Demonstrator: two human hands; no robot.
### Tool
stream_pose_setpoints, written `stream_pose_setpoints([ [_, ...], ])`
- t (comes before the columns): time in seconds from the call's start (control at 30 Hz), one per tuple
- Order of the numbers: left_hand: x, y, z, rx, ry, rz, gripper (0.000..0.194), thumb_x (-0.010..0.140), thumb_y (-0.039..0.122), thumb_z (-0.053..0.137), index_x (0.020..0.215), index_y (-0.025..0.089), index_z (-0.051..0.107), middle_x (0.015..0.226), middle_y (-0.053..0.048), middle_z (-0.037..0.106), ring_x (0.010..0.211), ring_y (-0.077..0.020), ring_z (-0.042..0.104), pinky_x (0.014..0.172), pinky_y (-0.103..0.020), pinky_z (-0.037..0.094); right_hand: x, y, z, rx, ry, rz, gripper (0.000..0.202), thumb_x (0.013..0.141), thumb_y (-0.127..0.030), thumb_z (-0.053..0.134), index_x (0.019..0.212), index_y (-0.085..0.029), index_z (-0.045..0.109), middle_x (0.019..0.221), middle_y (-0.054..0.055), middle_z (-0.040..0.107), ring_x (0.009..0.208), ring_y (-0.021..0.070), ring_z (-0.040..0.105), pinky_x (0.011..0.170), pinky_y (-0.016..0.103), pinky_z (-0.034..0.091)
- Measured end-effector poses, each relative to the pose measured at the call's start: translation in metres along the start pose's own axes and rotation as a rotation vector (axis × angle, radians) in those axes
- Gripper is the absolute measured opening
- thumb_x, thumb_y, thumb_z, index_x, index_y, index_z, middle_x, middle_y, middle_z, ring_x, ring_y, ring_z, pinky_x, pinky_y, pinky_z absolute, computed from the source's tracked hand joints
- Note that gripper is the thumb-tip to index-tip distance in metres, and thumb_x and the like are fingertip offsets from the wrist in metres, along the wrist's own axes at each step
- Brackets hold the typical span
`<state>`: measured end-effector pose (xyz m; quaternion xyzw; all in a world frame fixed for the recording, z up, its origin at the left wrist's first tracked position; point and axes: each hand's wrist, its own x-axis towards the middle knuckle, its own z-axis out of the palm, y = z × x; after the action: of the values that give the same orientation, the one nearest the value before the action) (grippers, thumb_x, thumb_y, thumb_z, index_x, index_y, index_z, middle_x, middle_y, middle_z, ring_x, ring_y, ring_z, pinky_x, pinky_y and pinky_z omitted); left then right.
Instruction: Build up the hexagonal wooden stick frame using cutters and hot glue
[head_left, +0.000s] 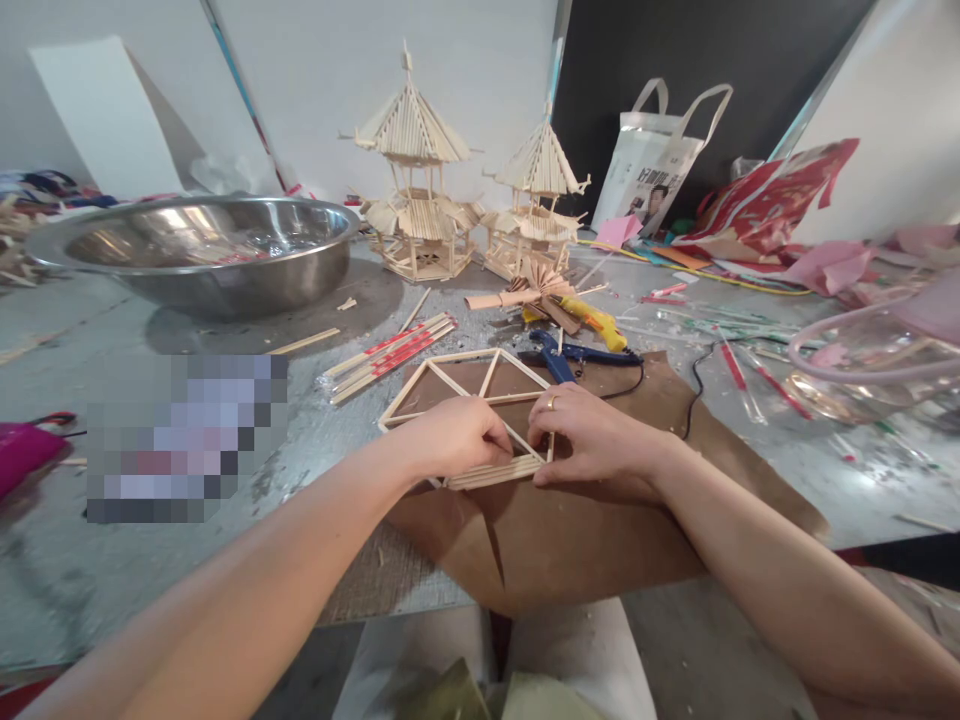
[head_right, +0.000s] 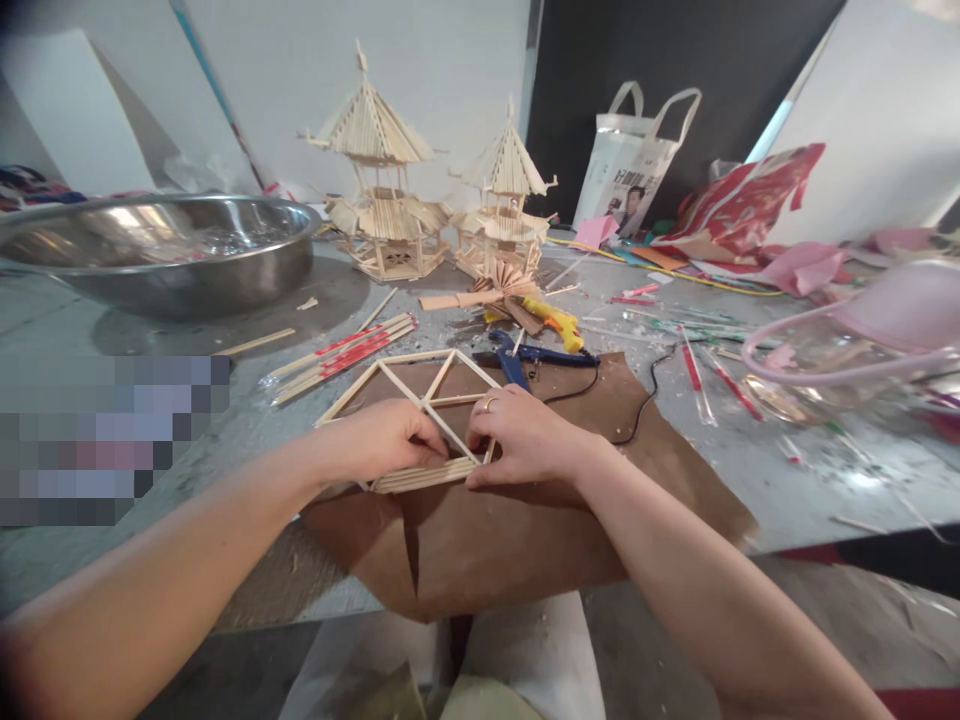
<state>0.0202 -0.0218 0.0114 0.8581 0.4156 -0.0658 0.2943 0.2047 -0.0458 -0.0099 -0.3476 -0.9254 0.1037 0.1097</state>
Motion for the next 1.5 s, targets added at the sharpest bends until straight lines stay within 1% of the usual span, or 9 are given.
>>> stream_pose_setpoints([
  [0.6,0.0,0.001,0.001,0.015,0.007,0.005,0.023,0.065,0.026,0.05,0.078,0.024,0.069,0.073,0.0,0.067,0.063,-0.0121,0.053,0.058,-0.021,0.035,0.0,-0.001,-0.001,-0.008,-0.018,0.017,0.03,0.064,-0.046,0.061,0.074,-0.017,0.058,0.078,0.002,0.059,0.082,0.0165,0.049,0.074,0.03,0.031],
  [0.9,0.0,0.0,0.0,0.007,-0.017,-0.001,0.023,0.065,0.027,0.051,0.08,0.024,0.068,0.074,0.001,0.067,0.063,-0.0119,0.053,0.059,-0.02,0.036,0.0,-0.001,0.0,-0.004,-0.022,0.01,0.031,0.065,-0.046,0.06,0.076,-0.017,0.059,0.079,0.003,0.059,0.083,0.0172,0.049,0.074,0.03,0.031],
  [1.33,-0.001,-0.008,-0.003,0.007,-0.095,0.122,0.028,0.067,0.022,0.047,0.086,0.026,0.067,0.079,0.004,0.067,0.065,-0.0098,0.054,0.057,-0.018,0.035,0.0,0.001,0.001,0.013,-0.012,-0.001,0.031,0.064,-0.046,0.06,0.075,-0.017,0.058,0.078,0.003,0.058,0.082,0.0169,0.048,0.073,0.03,0.031],
  [1.5,0.0,-0.009,-0.002,0.004,-0.098,0.118,0.027,0.067,0.023,0.048,0.086,0.026,0.067,0.081,0.003,0.068,0.065,-0.0103,0.055,0.059,-0.019,0.036,-0.001,0.001,0.001,0.014,-0.015,0.002,0.031,0.064,-0.046,0.06,0.075,-0.017,0.058,0.079,0.003,0.058,0.083,0.0172,0.048,0.074,0.03,0.031],
])
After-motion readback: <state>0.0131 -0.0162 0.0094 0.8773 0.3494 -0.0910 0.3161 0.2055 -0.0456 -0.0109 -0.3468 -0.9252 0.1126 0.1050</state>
